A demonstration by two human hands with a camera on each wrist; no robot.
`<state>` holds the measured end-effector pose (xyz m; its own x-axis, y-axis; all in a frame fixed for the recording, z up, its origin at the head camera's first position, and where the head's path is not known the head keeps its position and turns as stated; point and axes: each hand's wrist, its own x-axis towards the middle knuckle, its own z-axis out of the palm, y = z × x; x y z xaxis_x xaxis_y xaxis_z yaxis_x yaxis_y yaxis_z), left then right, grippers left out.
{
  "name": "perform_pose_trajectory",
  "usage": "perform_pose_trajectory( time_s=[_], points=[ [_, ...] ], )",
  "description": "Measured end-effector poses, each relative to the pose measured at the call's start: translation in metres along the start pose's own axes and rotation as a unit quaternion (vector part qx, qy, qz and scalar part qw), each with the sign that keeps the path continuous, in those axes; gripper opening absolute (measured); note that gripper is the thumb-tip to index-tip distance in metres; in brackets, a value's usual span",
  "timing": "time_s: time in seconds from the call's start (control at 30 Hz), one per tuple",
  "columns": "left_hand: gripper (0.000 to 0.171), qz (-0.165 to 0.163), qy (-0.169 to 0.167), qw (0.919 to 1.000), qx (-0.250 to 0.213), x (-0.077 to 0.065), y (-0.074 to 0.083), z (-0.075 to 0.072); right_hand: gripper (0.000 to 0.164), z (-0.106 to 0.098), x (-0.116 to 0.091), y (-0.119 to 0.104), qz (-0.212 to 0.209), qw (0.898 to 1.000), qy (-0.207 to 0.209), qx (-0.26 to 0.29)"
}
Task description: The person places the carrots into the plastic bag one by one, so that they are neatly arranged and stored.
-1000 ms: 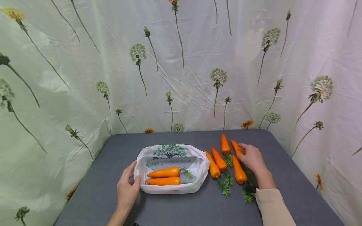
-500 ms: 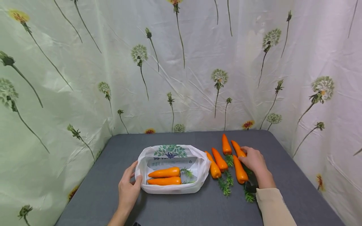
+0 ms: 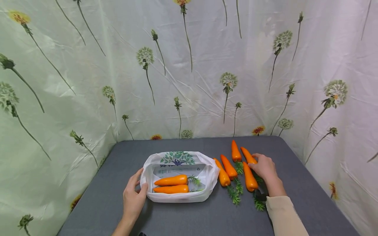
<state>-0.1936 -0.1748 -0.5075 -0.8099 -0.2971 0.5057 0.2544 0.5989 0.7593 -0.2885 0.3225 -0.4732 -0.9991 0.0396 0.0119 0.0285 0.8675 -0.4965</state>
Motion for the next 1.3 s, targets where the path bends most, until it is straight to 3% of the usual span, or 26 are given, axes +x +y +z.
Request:
perform_pose_trajectory(
  time_s=[0.63,1.3],
  points=[
    [0.057,-0.008,-0.007,0.9999,-0.009,0.000,0.000,-0.002,0.058,-0.010,-0.004,-0.001,0.013,0.999,0.037,0.034],
    [0.058,0.006,-0.002,0.9998,-0.016,0.001,0.001,-0.002,0.057,-0.031,-0.015,-0.019,-0.024,0.996,0.082,0.023]
  ],
)
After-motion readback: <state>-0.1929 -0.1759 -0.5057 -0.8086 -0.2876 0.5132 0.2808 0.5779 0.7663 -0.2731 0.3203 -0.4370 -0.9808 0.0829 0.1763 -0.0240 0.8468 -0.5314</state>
